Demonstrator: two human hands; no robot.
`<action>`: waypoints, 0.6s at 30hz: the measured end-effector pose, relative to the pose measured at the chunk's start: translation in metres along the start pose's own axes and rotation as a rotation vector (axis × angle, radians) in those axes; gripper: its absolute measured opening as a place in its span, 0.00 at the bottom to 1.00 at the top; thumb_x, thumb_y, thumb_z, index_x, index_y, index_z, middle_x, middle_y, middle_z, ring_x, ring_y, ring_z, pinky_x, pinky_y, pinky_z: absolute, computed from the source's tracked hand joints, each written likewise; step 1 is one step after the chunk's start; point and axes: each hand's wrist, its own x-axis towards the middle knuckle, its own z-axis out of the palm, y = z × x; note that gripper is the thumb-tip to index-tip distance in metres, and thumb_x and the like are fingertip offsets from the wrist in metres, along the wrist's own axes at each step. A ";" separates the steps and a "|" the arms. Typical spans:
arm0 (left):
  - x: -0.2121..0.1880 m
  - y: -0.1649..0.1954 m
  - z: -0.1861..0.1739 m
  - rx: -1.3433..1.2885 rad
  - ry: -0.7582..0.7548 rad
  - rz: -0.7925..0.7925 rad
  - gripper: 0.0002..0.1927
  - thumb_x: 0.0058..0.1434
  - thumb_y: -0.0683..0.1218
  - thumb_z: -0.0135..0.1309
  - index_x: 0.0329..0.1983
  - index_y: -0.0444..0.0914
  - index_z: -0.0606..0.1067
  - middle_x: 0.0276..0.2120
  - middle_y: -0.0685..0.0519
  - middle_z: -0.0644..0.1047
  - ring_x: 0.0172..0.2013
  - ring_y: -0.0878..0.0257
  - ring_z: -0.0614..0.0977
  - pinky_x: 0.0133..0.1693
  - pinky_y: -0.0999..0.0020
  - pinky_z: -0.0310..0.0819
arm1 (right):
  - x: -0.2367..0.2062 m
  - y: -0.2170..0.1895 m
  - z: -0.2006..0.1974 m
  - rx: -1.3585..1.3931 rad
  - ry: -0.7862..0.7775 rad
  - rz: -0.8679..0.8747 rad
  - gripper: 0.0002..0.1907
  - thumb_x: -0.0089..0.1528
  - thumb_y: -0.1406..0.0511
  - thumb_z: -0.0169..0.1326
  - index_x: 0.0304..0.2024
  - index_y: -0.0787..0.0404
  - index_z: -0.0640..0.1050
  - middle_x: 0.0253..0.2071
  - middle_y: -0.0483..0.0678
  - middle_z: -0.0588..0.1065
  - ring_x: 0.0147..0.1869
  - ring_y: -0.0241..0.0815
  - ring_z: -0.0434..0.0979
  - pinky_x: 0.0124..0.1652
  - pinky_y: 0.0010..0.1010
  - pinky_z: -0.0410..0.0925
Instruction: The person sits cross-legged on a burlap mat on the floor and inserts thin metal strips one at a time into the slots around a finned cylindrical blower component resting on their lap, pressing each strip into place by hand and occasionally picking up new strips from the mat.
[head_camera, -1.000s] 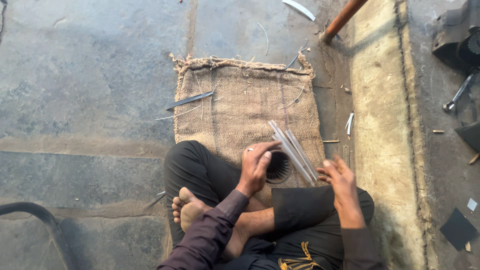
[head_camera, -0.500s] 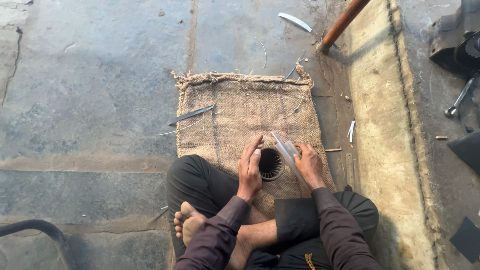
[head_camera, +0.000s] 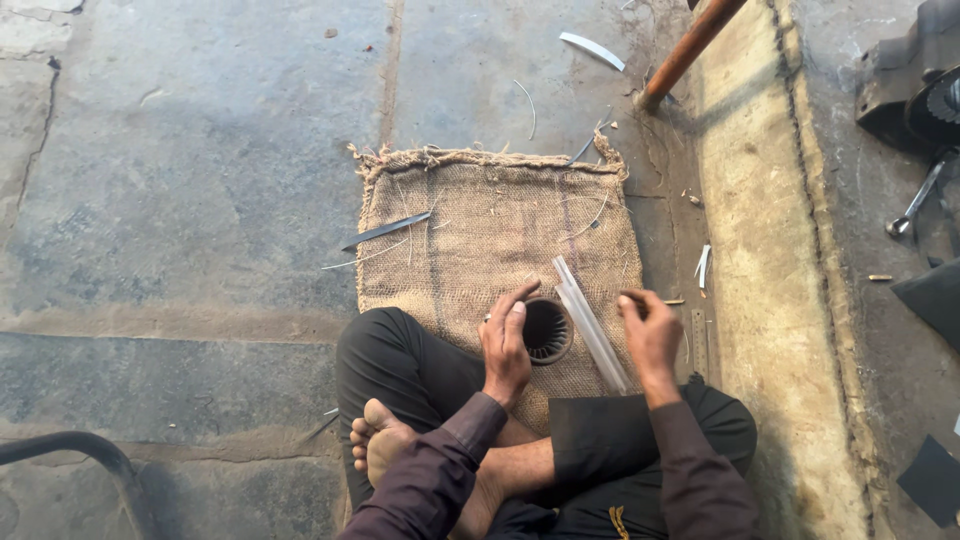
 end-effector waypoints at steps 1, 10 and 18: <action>-0.003 0.001 0.001 0.058 0.010 0.000 0.23 0.71 0.48 0.36 0.58 0.37 0.78 0.50 0.48 0.82 0.52 0.57 0.80 0.57 0.61 0.62 | -0.002 0.004 -0.004 0.191 0.000 0.062 0.10 0.67 0.68 0.56 0.50 0.61 0.81 0.41 0.51 0.82 0.40 0.39 0.84 0.40 0.30 0.78; -0.015 0.008 0.006 0.119 0.010 0.046 0.23 0.72 0.52 0.35 0.59 0.41 0.77 0.53 0.53 0.80 0.56 0.59 0.77 0.61 0.60 0.52 | -0.041 0.059 -0.048 0.946 -0.185 0.399 0.21 0.66 0.67 0.52 0.61 0.69 0.73 0.51 0.52 0.77 0.39 0.34 0.76 0.30 0.24 0.67; -0.017 0.007 0.006 0.142 -0.023 0.029 0.25 0.72 0.53 0.34 0.64 0.42 0.74 0.53 0.53 0.80 0.58 0.59 0.75 0.63 0.57 0.50 | -0.068 0.100 -0.065 0.929 -0.260 0.424 0.31 0.65 0.65 0.53 0.68 0.72 0.66 0.58 0.54 0.75 0.42 0.34 0.73 0.32 0.22 0.64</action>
